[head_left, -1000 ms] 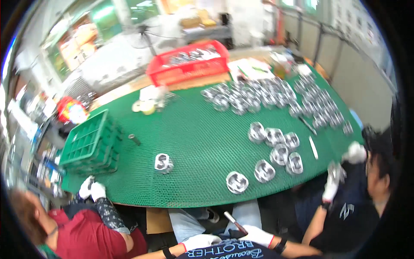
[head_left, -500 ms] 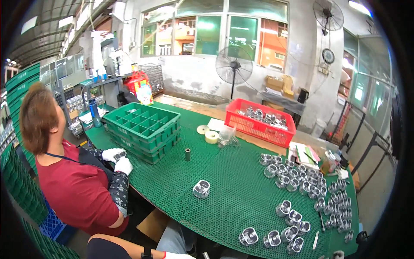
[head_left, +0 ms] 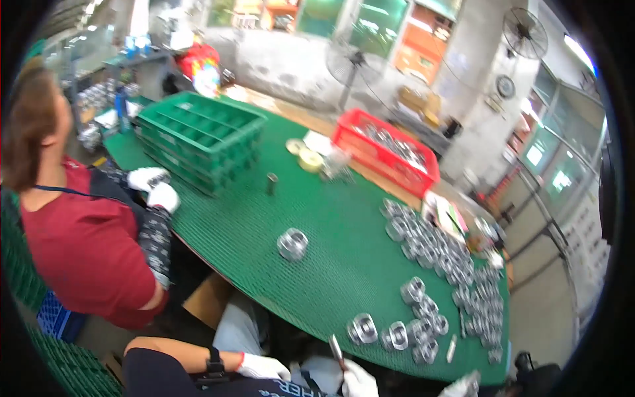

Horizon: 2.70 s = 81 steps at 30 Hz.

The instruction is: Assembling piston parts on a table in a fabrication facility.

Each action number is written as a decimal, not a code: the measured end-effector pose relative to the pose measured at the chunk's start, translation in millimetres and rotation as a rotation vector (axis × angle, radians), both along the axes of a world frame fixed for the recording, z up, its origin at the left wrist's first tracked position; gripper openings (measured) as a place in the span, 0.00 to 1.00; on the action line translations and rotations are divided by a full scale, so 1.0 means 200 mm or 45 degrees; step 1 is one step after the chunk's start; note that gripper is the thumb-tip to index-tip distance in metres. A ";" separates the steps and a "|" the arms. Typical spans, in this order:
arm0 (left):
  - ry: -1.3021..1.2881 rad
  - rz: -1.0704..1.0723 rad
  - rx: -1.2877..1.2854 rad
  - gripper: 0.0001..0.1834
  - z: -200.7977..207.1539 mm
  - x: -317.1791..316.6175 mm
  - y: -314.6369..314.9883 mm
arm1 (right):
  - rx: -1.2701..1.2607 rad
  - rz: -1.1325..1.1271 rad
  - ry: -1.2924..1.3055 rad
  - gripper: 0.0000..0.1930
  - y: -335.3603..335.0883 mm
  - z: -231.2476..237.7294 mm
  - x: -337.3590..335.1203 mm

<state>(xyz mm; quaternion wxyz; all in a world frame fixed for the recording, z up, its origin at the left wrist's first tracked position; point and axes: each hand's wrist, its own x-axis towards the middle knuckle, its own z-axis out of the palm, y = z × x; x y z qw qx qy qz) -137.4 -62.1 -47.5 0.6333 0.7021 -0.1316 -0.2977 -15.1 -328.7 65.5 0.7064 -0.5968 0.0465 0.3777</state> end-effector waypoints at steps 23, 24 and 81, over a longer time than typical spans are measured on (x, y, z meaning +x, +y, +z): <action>0.454 0.325 0.044 0.31 0.38 -0.09 0.00 | -0.501 1.056 -0.438 0.26 0.15 -0.07 -0.20; 0.458 0.340 0.039 0.31 0.32 -0.13 -0.01 | -0.484 1.037 -0.457 0.27 0.18 -0.07 -0.20; 0.462 -0.106 0.220 0.29 0.53 0.12 -0.13 | -0.652 0.819 -0.894 0.09 0.03 -0.06 -0.20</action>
